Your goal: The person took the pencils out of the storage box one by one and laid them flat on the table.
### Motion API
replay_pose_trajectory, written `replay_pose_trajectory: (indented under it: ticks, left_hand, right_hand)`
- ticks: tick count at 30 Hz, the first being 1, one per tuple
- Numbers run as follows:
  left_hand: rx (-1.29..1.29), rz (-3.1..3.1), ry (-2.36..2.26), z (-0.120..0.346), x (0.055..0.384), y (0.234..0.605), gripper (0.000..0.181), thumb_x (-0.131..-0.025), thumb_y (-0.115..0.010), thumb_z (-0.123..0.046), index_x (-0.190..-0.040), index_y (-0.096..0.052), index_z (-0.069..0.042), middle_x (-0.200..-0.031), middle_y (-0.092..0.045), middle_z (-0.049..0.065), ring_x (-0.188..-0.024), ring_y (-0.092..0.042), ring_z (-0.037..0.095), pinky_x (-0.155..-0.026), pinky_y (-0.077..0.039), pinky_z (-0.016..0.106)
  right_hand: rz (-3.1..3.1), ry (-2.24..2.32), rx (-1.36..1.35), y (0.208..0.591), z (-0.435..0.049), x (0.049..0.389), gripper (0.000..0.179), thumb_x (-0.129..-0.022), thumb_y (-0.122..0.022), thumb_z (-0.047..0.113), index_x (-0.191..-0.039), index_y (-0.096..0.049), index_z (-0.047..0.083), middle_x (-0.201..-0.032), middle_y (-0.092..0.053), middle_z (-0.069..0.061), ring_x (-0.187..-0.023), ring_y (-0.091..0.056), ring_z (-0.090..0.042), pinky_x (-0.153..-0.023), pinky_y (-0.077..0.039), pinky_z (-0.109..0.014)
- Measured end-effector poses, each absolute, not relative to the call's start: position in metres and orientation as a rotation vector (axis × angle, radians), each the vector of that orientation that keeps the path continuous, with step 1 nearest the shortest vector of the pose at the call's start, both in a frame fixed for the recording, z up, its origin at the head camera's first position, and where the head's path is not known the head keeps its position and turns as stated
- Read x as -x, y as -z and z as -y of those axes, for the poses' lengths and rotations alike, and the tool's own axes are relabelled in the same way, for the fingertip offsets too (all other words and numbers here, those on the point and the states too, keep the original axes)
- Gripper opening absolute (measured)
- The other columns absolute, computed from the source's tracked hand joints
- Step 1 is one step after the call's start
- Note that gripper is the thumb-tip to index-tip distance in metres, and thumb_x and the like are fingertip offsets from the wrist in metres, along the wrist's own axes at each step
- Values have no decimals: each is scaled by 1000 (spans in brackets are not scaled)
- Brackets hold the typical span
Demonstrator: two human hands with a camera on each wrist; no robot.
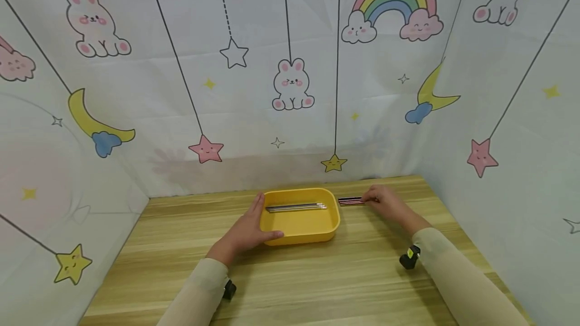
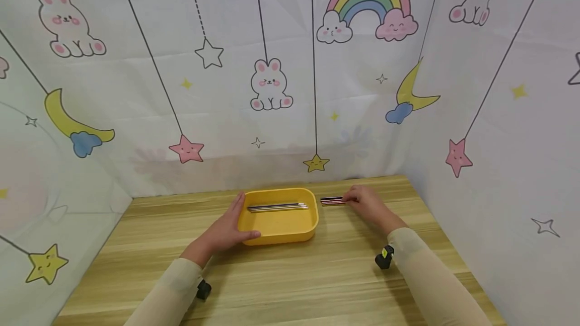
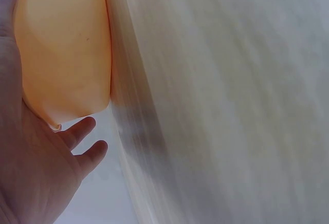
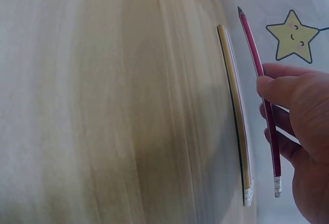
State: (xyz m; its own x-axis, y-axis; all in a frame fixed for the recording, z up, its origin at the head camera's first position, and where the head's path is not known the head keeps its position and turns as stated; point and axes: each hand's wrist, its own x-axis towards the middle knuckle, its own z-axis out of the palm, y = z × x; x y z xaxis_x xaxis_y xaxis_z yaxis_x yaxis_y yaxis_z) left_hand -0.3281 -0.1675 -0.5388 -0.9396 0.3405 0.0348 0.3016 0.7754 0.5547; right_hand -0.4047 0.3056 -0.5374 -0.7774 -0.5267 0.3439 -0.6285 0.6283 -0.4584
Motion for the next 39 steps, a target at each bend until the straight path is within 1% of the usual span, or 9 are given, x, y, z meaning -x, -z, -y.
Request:
replay_pose_trajectory:
  ticks: [5, 8, 14, 18, 23, 27, 33, 39]
  left_hand:
    - [-521, -2892, -891, 167, 329, 539, 138, -88, -80, -78, -178, -3, -6, -186, -1, 13, -168, -17, 41, -132, -25, 60]
    - [-516, -2890, -887, 167, 328, 539, 138, -88, -79, -78, -178, -2, -7, -186, 0, 11, -168, -18, 40, -132, -25, 59]
    - [-513, -2896, -884, 168, 329, 540, 138, -88, -79, -78, -178, -2, -7, -186, 0, 11, -168, -19, 41, -132, -26, 59]
    - [-507, -2893, -883, 168, 329, 540, 138, -87, -79, -79, -178, -2, -8, -186, 1, 10, -168, -18, 40, -132, -25, 59]
    - [-504, -2896, -889, 167, 329, 540, 138, -88, -79, -78, -178, -3, -7, -186, -1, 11, -168, -18, 41, -132, -25, 61]
    - [-497, -2893, -887, 167, 328, 539, 138, -88, -79, -78, -178, -3, -8, -186, 0, 10, -169, -17, 40, -132, -24, 60]
    - [-494, -2890, -881, 166, 327, 538, 138, -88, -78, -79, -178, -3, -8, -186, 1, 8, -169, -16, 39, -132, -24, 61]
    - [-496, -2887, -879, 167, 327, 538, 138, -88, -78, -79, -178, -3, -7, -186, 2, 9, -169, -16, 40, -132, -24, 61]
  right_hand:
    - [2664, -823, -964, 543, -307, 408, 17, -99, -78, -6, -105, -86, 8, -100, -76, -1, -97, -73, -27, -85, -62, -49]
    - [2645, -815, -975, 545, -307, 409, 17, -98, -78, -6, -105, -86, 8, -101, -77, -2, -98, -72, -29, -86, -61, -51]
    - [2615, -805, -1005, 550, -307, 410, 16, -97, -80, -5, -104, -86, 8, -100, -76, -2, -94, -71, -26, -82, -60, -46]
    - [2632, -798, -993, 551, -308, 409, 15, -97, -81, -4, -104, -87, 8, -101, -77, -1, -96, -71, -28, -85, -60, -49]
    - [2676, -818, -952, 553, -308, 409, 17, -99, -80, -2, -106, -87, 12, -103, -76, 2, -99, -71, -26, -88, -60, -51]
    - [2678, -814, -936, 555, -309, 409, 17, -99, -80, -1, -106, -87, 12, -102, -75, 2, -98, -70, -25, -86, -59, -49]
    - [2649, -787, -953, 559, -309, 412, 16, -96, -82, -3, -103, -87, 11, -100, -75, 1, -96, -70, -27, -86, -59, -50]
    - [2652, -795, -949, 561, -309, 414, 17, -96, -82, -4, -104, -87, 11, -101, -77, 0, -97, -71, -27, -87, -60, -51]
